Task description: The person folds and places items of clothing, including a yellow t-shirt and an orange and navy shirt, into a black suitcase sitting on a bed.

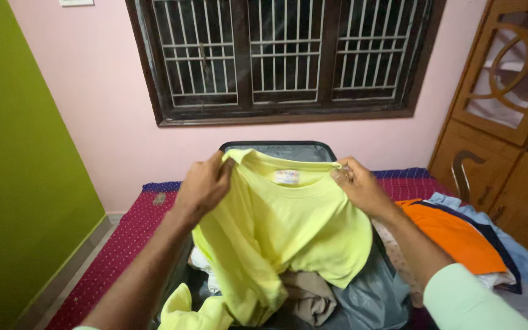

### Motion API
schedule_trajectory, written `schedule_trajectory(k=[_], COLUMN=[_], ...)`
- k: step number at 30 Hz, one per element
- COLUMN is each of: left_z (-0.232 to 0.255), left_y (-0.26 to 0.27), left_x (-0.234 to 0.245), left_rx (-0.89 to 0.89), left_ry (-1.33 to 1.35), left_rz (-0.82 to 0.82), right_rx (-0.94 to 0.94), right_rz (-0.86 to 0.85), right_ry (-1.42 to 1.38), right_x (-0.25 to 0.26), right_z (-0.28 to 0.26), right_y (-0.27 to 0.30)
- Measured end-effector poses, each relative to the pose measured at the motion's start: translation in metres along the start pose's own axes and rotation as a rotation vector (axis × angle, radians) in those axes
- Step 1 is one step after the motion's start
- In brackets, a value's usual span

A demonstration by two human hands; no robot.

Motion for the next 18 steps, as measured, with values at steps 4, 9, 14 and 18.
schedule_trajectory(k=[4,9,14,18], left_z=[0.0,0.017,0.035,0.045], left_y=[-0.02,-0.027,-0.042,-0.057], left_x=[0.041,0.097,0.142,0.187], left_rx=[-0.001,-0.112,-0.181,-0.289], left_ry=[-0.101,-0.27,-0.327,-0.386], left_rz=[-0.006,0.171,0.21,0.229], right_rx=[-0.008,0.123,-0.208,0.181], right_rz=[-0.102,-0.221,0.134,0.187], right_ry=[0.419,0.755,0.691,0.743], right_x=[0.006,0.019,0.026,0.01], right_z=[-0.069,-0.121,-0.16,-0.231], right_y=[-0.001,-0.004,0.0,0.003])
Point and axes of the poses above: each hand's wrist, its own y-axis away from the middle knuckle, its own x-axis out of the back of the hand, z = x × y, the point moved 5 cm from there along -y, towards the middle knuckle, and after that the axes turned 15 degrees about -y, right-handed, at the moved point
